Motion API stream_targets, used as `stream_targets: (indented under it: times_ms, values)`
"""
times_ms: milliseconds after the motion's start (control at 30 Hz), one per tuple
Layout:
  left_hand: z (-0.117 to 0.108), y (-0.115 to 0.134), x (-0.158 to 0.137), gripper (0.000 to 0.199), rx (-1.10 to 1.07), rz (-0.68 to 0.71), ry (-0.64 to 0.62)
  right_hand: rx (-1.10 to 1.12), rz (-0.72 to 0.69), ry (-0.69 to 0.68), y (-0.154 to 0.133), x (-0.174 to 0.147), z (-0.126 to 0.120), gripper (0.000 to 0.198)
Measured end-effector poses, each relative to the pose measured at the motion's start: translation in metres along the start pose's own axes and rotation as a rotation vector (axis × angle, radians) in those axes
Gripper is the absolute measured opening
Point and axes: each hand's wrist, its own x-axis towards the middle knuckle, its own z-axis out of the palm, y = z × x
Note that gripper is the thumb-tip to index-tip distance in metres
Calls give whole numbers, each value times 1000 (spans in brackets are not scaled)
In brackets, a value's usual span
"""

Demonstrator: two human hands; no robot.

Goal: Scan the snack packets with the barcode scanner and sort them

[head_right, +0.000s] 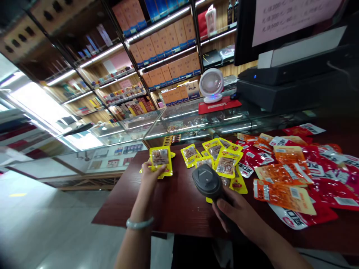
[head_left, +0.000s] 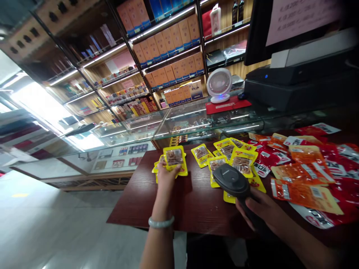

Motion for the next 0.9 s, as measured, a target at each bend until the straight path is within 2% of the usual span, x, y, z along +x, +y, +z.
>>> stream_targets:
  times_ms: [100, 167, 233, 333, 433, 533, 667, 767, 900]
  values:
    - [-15, 9, 19, 66, 257, 55, 170, 23, 9, 4, 2, -1, -2, 45]
    - [-9, 18, 18, 67, 370, 158, 204, 30, 12, 6, 4, 0, -2, 45]
    - [11, 27, 11, 61, 405, 247, 102, 39, 20, 19, 5, 1, -1, 47]
    - [51, 41, 1, 59, 477, 335, -95, 67, 30, 39, 5, 3, 0, 53]
    - [88, 52, 2, 67, 628, 309, -192, 45, 14, 33, 5, 1, 0, 56]
    - [112, 59, 11, 72, 681, 265, -237, 25, 14, 58, 6, -3, -2, 58]
    - [131, 62, 23, 76, 623, 239, -335, 30, 42, 117, 6, -6, -7, 58]
    - [137, 65, 26, 71, 601, 197, -413, 17, 42, 146, 5, -5, -11, 61]
    - [139, 69, 20, 60, 607, 210, -403, 1, 0, 123, 5, -3, -14, 58]
